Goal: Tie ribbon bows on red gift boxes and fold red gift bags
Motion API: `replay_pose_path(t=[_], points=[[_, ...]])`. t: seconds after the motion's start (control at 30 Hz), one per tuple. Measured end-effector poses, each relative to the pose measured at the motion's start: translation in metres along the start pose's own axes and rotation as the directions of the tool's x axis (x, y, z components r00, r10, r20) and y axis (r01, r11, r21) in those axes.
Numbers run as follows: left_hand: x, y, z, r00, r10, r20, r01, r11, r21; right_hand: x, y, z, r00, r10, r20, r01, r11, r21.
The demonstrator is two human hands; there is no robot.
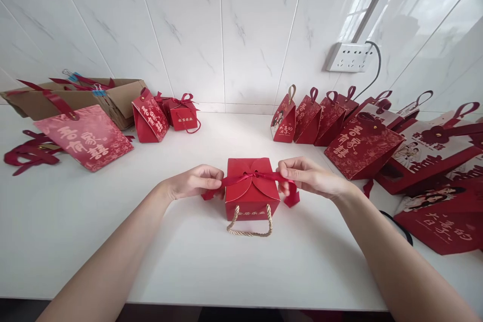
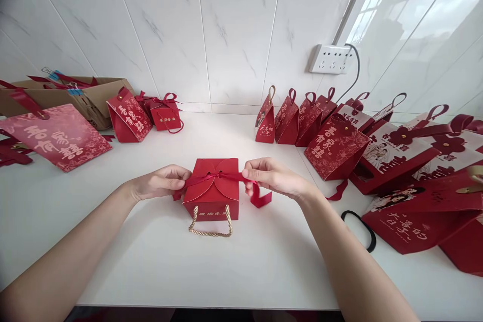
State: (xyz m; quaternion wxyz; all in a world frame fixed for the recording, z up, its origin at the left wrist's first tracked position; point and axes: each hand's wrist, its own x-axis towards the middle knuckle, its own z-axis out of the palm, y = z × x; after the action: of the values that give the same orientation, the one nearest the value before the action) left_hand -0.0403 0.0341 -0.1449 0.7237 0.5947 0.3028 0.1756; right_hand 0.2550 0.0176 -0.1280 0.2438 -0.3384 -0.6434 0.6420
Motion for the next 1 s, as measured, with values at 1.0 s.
replay_pose_path(t=[1.0], points=[[-0.031,0.004,-0.03,0.944,0.328,0.02,-0.312,0.914,-0.258,-0.012,0.004,-0.024,0.99,-0.1,-0.1,0.124,0.954,0.272]])
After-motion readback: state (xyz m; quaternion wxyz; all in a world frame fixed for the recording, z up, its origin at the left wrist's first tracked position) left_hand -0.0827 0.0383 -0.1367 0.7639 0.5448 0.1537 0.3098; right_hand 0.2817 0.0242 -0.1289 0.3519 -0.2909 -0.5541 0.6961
